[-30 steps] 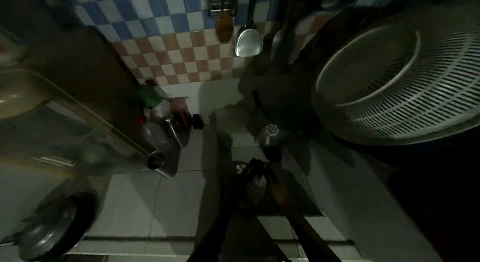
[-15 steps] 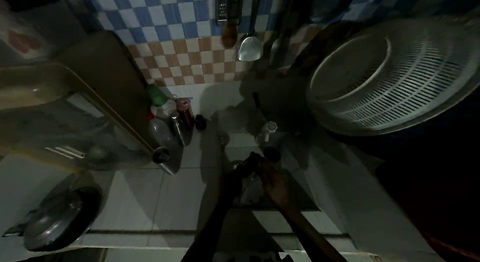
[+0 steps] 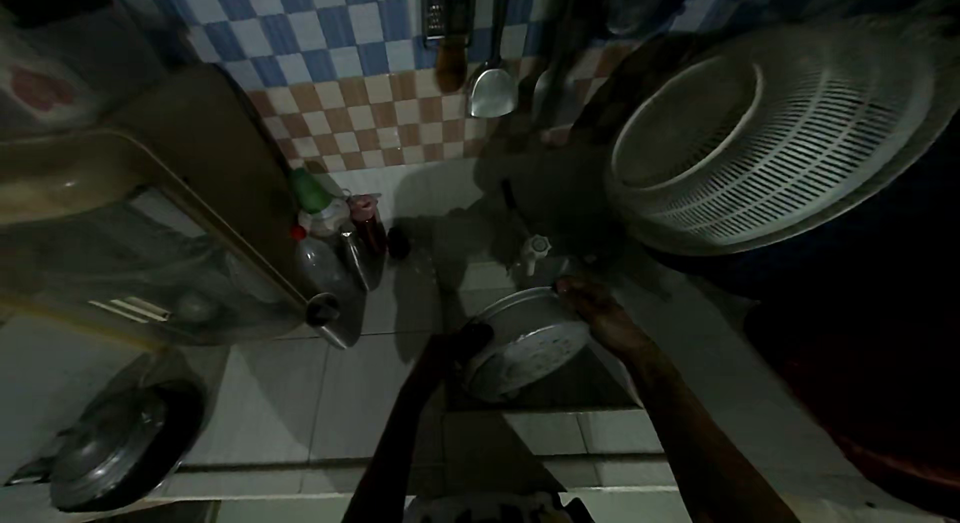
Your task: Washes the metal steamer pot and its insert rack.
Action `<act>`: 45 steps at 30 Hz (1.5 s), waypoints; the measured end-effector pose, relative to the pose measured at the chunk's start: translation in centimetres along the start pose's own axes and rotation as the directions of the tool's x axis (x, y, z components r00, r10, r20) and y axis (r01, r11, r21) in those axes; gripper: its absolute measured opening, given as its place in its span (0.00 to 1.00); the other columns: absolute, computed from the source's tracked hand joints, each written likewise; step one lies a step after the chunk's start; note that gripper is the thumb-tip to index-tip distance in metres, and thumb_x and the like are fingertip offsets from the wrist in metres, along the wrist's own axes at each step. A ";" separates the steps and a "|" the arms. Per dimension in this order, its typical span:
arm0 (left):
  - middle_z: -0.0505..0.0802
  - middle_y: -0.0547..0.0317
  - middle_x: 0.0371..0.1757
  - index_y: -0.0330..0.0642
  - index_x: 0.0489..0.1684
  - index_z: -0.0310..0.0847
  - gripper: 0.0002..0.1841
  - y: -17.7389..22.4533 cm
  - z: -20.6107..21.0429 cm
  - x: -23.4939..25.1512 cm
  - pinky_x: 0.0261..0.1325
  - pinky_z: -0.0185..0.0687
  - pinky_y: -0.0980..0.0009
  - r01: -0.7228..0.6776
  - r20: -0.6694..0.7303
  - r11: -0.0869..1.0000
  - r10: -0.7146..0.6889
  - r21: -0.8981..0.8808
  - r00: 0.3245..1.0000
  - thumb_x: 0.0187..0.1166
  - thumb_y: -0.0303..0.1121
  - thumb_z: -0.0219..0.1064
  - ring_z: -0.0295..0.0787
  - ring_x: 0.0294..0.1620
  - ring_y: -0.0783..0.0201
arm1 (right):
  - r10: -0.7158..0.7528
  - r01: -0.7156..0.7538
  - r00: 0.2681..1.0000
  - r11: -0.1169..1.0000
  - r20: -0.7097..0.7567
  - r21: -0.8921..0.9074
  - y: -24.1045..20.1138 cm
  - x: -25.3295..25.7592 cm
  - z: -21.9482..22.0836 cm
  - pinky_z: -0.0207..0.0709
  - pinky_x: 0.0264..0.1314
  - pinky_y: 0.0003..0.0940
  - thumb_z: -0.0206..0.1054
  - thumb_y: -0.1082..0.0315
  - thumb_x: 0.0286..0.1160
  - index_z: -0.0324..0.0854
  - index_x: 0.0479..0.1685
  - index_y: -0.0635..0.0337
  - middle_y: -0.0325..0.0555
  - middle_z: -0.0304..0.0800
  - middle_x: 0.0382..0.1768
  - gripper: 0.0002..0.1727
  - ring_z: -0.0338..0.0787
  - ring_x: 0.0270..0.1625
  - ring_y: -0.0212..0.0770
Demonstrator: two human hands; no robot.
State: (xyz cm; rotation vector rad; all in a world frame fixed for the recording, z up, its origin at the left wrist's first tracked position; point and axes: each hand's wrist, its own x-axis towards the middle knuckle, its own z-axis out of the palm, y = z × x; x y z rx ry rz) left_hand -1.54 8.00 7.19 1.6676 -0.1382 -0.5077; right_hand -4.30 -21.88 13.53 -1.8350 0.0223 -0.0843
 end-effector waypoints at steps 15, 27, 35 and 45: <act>0.79 0.61 0.22 0.39 0.41 0.86 0.16 7.3 0.5 -0.2 0.20 0.68 0.77 -0.505 0.289 0.847 0.447 0.166 0.846 0.91 0.38 0.55 0.70 0.17 0.72 | -0.478 0.452 0.877 0.780 0.053 -0.433 -3.5 -1.0 1.3 0.82 0.65 0.35 0.53 0.61 0.92 0.88 0.57 0.59 0.44 0.90 0.52 0.18 0.88 0.56 0.35; 0.84 0.62 0.33 0.42 0.49 0.87 0.14 4.9 4.3 -1.0 0.35 0.74 0.74 -0.240 0.018 0.965 0.240 0.106 0.971 0.91 0.39 0.56 0.76 0.30 0.72 | -0.600 0.421 0.790 0.683 -0.128 -0.596 0.5 -4.3 9.3 0.66 0.89 0.48 0.51 0.60 0.90 0.83 0.73 0.56 0.42 0.81 0.79 0.22 0.76 0.84 0.43; 0.86 0.63 0.34 0.43 0.54 0.87 0.16 5.5 5.0 -2.7 0.37 0.77 0.74 -0.123 -0.088 0.992 0.122 -0.005 0.989 0.92 0.41 0.55 0.79 0.32 0.73 | -0.604 0.422 0.779 0.704 -0.169 -0.571 -0.7 -4.6 9.8 0.63 0.89 0.54 0.50 0.58 0.89 0.86 0.68 0.59 0.46 0.84 0.74 0.23 0.76 0.83 0.48; 0.84 0.65 0.29 0.38 0.44 0.84 0.15 4.6 5.8 -4.4 0.41 0.80 0.75 -0.164 -0.142 0.969 0.139 -0.183 0.980 0.87 0.39 0.56 0.81 0.31 0.74 | -0.528 0.396 0.803 0.819 -0.277 -0.415 -1.3 -4.0 9.8 0.63 0.86 0.52 0.45 0.55 0.92 0.84 0.62 0.64 0.52 0.83 0.70 0.26 0.76 0.79 0.49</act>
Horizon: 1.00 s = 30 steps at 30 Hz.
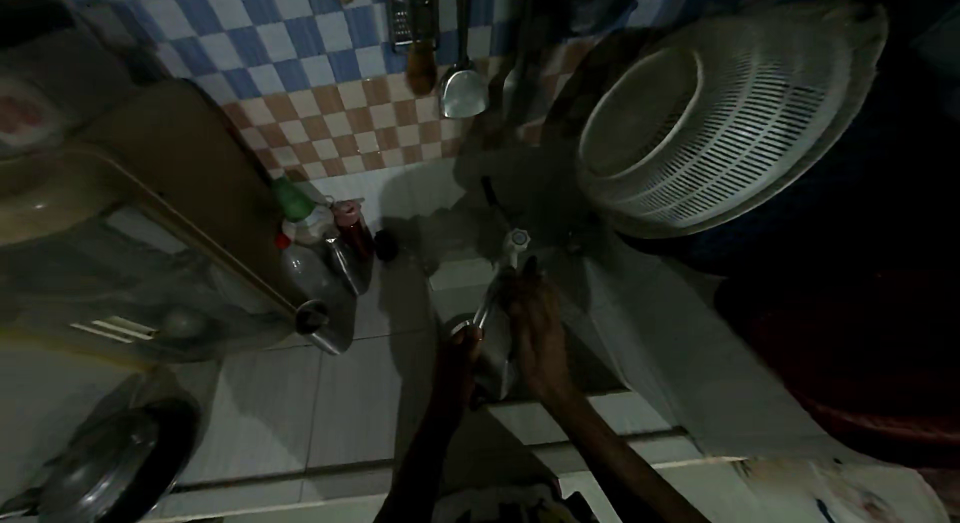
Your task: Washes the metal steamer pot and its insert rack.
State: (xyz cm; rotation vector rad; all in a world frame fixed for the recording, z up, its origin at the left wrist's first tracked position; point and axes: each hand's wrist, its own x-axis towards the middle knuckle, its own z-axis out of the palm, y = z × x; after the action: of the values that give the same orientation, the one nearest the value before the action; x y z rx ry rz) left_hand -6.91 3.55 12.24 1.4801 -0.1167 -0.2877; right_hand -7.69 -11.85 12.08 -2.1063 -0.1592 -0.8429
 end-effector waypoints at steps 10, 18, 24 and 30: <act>0.83 0.70 0.29 0.38 0.41 0.84 0.15 0.7 -0.1 -1.5 0.42 0.78 0.80 -0.066 0.024 0.997 0.066 0.024 0.998 0.84 0.40 0.57 0.79 0.33 0.80 | 0.366 -0.298 0.923 0.872 -0.116 0.388 2.0 0.3 0.0 0.61 0.90 0.40 0.36 0.47 0.95 0.56 0.92 0.51 0.41 0.62 0.90 0.33 0.64 0.88 0.36; 0.87 0.82 0.29 0.48 0.37 0.83 0.07 0.4 -2.4 -2.2 0.39 0.81 0.84 -0.070 0.054 0.981 0.081 -0.182 0.995 0.78 0.40 0.66 0.83 0.32 0.87 | 0.729 -0.584 0.681 0.479 0.074 0.656 2.0 3.5 -4.0 0.82 0.36 0.19 0.41 0.44 0.94 0.78 0.64 0.42 0.25 0.86 0.37 0.23 0.85 0.34 0.18; 0.86 0.48 0.59 0.27 0.76 0.67 0.24 -3.5 -3.2 -0.4 0.61 0.82 0.72 0.113 -0.051 0.991 -0.117 -0.070 0.992 0.95 0.39 0.43 0.84 0.56 0.71 | 0.539 -0.590 0.807 0.705 0.243 0.393 2.5 4.8 -8.7 0.86 0.57 0.29 0.52 0.51 0.92 0.81 0.70 0.50 0.32 0.90 0.56 0.21 0.88 0.54 0.24; 0.74 0.46 0.83 0.53 0.93 0.49 0.30 -4.8 -1.1 1.7 0.66 0.87 0.52 0.307 0.094 0.923 -0.293 -0.233 0.951 0.92 0.33 0.53 0.81 0.74 0.52 | 0.289 -0.292 0.956 0.950 0.044 0.109 1.0 3.6 -7.9 0.72 0.20 0.20 0.59 0.56 0.88 0.85 0.41 0.57 0.30 0.79 0.22 0.16 0.74 0.19 0.22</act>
State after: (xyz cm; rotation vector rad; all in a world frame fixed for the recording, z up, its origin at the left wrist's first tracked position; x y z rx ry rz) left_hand -5.54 3.84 7.24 1.2399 0.1002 -0.5739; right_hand -8.56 -19.04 16.99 -1.9728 0.0862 -0.6140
